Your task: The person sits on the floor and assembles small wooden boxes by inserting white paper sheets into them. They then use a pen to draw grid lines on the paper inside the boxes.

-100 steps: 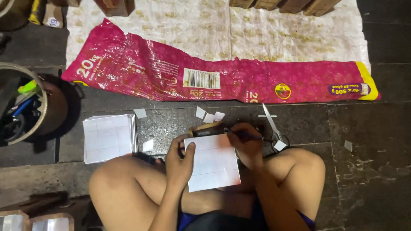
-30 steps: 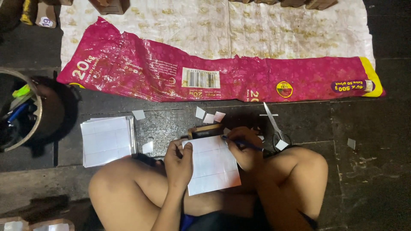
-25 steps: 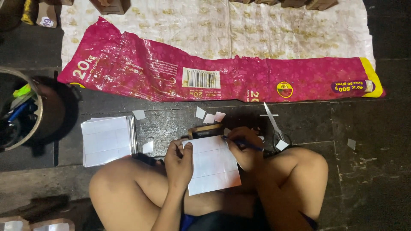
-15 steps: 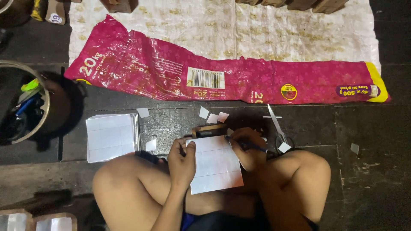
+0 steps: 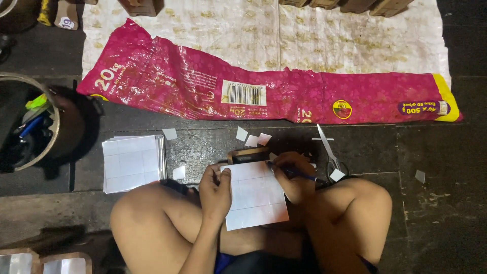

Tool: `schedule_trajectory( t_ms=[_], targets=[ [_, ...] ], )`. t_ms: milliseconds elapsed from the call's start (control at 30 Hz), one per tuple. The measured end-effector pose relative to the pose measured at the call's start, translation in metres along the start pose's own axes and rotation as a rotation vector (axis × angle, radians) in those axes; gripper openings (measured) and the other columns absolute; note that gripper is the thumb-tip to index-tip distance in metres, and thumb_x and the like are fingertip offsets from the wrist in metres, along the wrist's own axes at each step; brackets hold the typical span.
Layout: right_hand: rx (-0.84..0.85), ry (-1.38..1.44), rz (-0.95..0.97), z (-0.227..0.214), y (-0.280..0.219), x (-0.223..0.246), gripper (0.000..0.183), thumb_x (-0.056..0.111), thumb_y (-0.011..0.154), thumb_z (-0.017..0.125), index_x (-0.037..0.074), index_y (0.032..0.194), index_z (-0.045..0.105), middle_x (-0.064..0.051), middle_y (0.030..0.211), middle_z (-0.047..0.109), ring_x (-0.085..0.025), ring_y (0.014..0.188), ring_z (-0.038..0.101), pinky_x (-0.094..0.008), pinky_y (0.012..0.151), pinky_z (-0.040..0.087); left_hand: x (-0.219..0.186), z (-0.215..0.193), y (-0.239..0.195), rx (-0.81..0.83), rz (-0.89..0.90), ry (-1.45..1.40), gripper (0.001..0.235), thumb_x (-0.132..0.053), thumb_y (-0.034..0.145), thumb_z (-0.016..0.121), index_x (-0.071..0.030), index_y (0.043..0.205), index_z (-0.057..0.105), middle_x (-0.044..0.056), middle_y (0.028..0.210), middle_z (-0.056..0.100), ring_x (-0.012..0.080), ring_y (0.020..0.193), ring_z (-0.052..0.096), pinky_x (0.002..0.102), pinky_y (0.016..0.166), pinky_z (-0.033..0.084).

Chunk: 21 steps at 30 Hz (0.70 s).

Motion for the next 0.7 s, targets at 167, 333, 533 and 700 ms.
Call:
schedule_trajectory(
  t_ms=[167, 333, 533, 700],
  targets=[
    [0.004, 0.007, 0.001, 0.0, 0.001, 0.009, 0.013, 0.0, 0.075, 0.082, 0.008, 0.079, 0.072, -0.01, 0.083, 0.075, -0.024, 0.081, 0.076, -0.033, 0.072, 0.059, 0.001, 0.001, -0.003, 0.005, -0.02, -0.004, 0.011, -0.014, 0.091, 0.066, -0.006, 0.094, 0.073, 0.003, 0.063, 0.056, 0.0156, 0.064, 0.056, 0.03, 0.063, 0.047],
    [0.008, 0.024, 0.005, 0.0, 0.002, 0.012, 0.012, 0.001, 0.077, 0.081, 0.008, 0.082, 0.072, -0.01, 0.085, 0.075, -0.024, 0.083, 0.075, -0.033, 0.073, 0.059, 0.001, 0.001, -0.003, 0.005, -0.027, -0.011, 0.012, -0.014, 0.092, 0.065, -0.006, 0.096, 0.074, 0.004, 0.065, 0.057, 0.0154, 0.066, 0.056, 0.03, 0.066, 0.047],
    [0.002, -0.035, -0.049, 0.002, 0.004, 0.019, 0.013, -0.001, 0.076, 0.08, 0.008, 0.081, 0.071, -0.011, 0.083, 0.075, -0.027, 0.081, 0.075, -0.034, 0.071, 0.059, 0.011, 0.001, 0.002, 0.006, -0.027, -0.02, 0.014, -0.013, 0.092, 0.065, -0.006, 0.098, 0.075, 0.004, 0.068, 0.058, 0.0157, 0.07, 0.057, 0.03, 0.068, 0.047],
    [0.046, 0.031, -0.09, 0.004, 0.008, 0.041, 0.02, -0.011, 0.076, 0.07, 0.004, 0.09, 0.067, -0.006, 0.092, 0.071, -0.016, 0.079, 0.065, -0.025, 0.074, 0.053, 0.015, 0.005, 0.005, 0.089, 0.061, -0.048, 0.017, -0.008, 0.096, 0.058, 0.003, 0.104, 0.068, 0.007, 0.082, 0.063, 0.0123, 0.071, 0.053, 0.023, 0.067, 0.045]
  ],
)
Point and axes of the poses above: each hand's wrist, its own y-axis towards the middle knuckle, its own z-axis out of the palm, x = y × z, the point moved 10 cm from there along y, towards the middle knuckle
